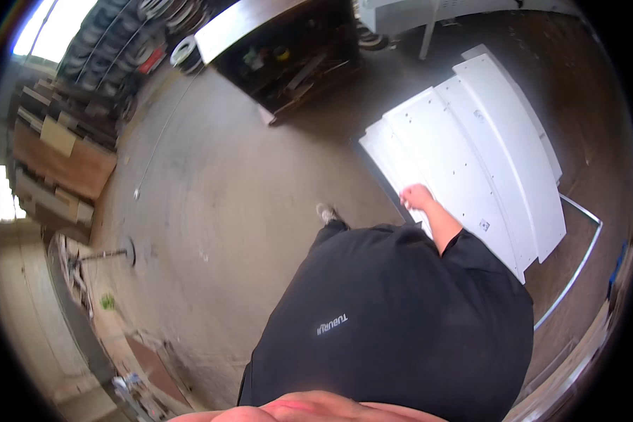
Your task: The person handles white rectangular panels in a workshop, moving them from a stack to a machine and back. They also handle a roll of white tape, placing it on a circular machine component.
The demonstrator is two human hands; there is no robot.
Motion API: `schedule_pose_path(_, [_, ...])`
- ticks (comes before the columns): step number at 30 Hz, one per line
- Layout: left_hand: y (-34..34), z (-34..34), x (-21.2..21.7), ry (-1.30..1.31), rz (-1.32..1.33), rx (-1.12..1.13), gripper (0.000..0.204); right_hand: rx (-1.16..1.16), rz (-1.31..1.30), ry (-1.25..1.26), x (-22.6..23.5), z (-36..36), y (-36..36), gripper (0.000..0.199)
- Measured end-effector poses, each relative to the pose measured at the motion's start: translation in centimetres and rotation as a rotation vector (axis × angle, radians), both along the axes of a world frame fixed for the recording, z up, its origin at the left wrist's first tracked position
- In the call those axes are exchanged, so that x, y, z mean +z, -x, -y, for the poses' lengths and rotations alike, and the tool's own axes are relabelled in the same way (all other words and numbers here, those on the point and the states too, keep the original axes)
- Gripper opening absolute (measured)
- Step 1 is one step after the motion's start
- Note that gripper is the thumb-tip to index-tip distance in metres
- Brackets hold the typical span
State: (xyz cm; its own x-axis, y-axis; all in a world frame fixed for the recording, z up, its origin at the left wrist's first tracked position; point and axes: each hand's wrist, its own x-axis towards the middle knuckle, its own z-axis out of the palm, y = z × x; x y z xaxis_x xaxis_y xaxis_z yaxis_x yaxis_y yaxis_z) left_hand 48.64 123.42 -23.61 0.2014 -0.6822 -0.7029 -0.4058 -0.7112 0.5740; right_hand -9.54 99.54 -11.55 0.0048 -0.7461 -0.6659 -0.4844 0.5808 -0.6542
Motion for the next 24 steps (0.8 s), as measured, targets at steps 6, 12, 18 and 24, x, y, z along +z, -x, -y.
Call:
schedule_pose_path(6, [-3.6,25.6,-1.1,-0.034,-0.005,-0.425,0.036,-0.084,-0.314,-0.226,2.1,5.0,-1.8,0.038])
schedule_pose_path(12, [-1.9,60.8,11.2,-0.017,-0.039,-0.532,0.034,-0.688,0.082,-0.177,-4.3,7.4,-2.5,0.051])
schedule_pose_path(18, [4.4,84.3,14.0,0.061,0.089,-0.366,0.029,-0.370,-0.058,-0.262,-9.7,20.7,-2.8,0.051])
schedule_pose_path(24, [19.5,95.2,17.7,0.228,0.075,-1.106,0.032,-0.788,0.046,-0.016,-3.2,40.3,2.5,0.034])
